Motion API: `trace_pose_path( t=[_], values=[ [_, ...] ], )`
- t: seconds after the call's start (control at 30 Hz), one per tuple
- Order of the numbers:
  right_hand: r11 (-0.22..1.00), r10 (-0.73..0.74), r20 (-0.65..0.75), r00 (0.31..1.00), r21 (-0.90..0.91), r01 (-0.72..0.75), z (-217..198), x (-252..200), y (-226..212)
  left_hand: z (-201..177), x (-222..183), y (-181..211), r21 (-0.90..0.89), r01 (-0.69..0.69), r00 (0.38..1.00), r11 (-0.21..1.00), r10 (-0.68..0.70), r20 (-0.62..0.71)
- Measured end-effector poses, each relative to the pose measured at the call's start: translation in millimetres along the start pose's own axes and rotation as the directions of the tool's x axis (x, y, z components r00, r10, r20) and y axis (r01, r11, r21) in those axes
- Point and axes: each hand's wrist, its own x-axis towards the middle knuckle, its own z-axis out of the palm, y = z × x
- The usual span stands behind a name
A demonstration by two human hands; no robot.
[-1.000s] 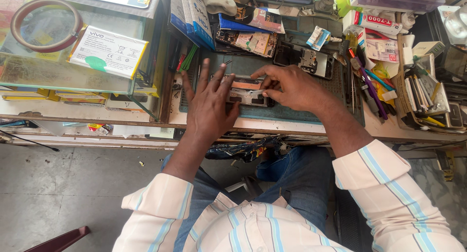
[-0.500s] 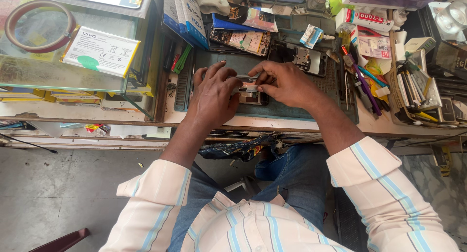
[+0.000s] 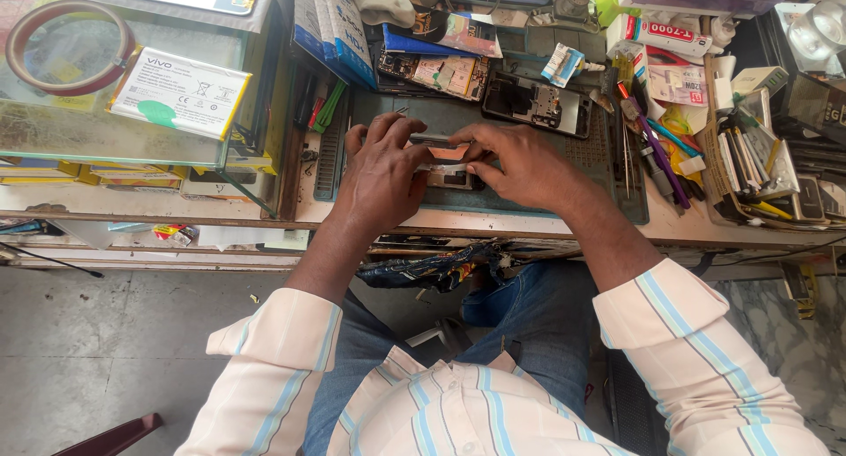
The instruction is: The person sits on the floor and handles a disassembled smartphone, peeling a protective film from a ribbon cable and placing it on the motherboard. The person then uses a small metal tool to press and adjust components on the phone's internal assembly.
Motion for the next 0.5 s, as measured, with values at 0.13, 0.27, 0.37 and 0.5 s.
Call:
trace_pose_path(
  t=[0.13,0.27,0.37,0.5],
  values=[
    [0.996,-0.039,-0.002,0.999,-0.08,0.038,1,-1,0,-4,0,2,-0.02,0.002,0.999,1.0,-0.001,0.035],
    [0.976,-0.097,0.042,0.994,-0.192,0.104,-2,-5,-5,-9,-1,1,-0.034,-0.011,0.998,0.999,0.013,0.066],
    [0.97,0.03,0.111,0.993,-0.242,-0.002,-2,-11,-9,-13,-1,0,-0.004,-0.03,0.994,1.0,0.03,0.105],
    [0.968,0.018,0.087,0.996,-0.252,0.005,3,-17,-9,-16,-2,0,-0.003,-0.042,0.991,0.999,0.042,0.124]
  ],
)
